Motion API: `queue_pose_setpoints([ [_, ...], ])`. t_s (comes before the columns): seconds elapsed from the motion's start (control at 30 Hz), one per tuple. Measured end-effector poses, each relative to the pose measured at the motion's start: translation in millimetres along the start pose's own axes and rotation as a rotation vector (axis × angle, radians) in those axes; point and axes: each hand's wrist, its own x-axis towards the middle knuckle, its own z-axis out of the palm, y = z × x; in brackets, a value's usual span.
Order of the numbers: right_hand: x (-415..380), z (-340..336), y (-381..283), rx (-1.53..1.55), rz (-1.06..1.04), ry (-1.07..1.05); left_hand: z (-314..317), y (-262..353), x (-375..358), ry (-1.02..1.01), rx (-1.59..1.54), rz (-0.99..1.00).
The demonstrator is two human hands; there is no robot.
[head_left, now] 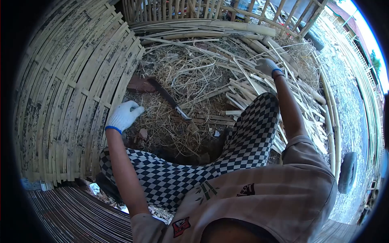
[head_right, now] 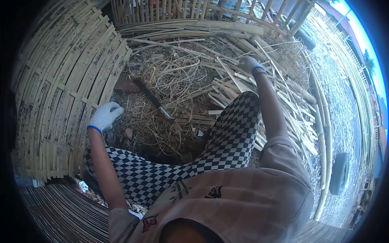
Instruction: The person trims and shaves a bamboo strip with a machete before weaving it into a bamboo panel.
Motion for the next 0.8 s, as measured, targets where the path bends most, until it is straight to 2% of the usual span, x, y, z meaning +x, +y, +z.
queue_pose_setpoints([
  [0.07, 16, -11, -21, -0.006, -0.148, -0.160, -5, 9, -7, -0.029, -0.002, 0.012],
  [0.13, 22, -14, -57, 0.065, 0.058, -0.391, -5, 12, -10, -0.014, -0.013, 0.032],
  [0.2, -6, -31, -110, 0.144, 0.114, -0.483, -3, 14, -12, 0.004, -0.043, 0.055],
  [0.27, -11, -7, -114, 0.086, 0.162, -0.488, -2, 19, -14, 0.013, -0.086, 0.082],
  [0.33, -38, 28, -116, 0.200, 0.194, -0.325, 0, 31, -20, 0.015, -0.070, 0.120],
  [0.37, -53, 60, -115, 0.185, 0.206, -0.216, 0, 37, -24, 0.020, -0.041, 0.148],
  [0.4, -74, 75, -127, 0.091, 0.243, -0.196, 1, 41, -25, 0.028, -0.010, 0.174],
  [0.43, -86, 107, -116, 0.002, 0.158, -0.228, 6, 37, -21, 0.006, -0.014, 0.194],
  [0.5, -107, 87, -132, 0.134, 0.020, -0.367, 8, 38, -20, -0.012, 0.047, 0.170],
  [0.57, -107, 94, -130, 0.129, 0.098, -0.355, 10, 52, -26, -0.027, 0.088, 0.151],
  [0.6, -107, 104, -125, 0.097, 0.117, -0.269, 12, 48, -24, -0.030, 0.077, 0.164],
  [0.73, -97, 104, -94, 0.293, 0.401, 0.045, 15, 67, -26, -0.022, 0.048, 0.197],
  [0.8, -85, 98, -47, 0.268, 0.578, 0.329, 19, 64, -23, -0.025, 0.030, 0.222],
])
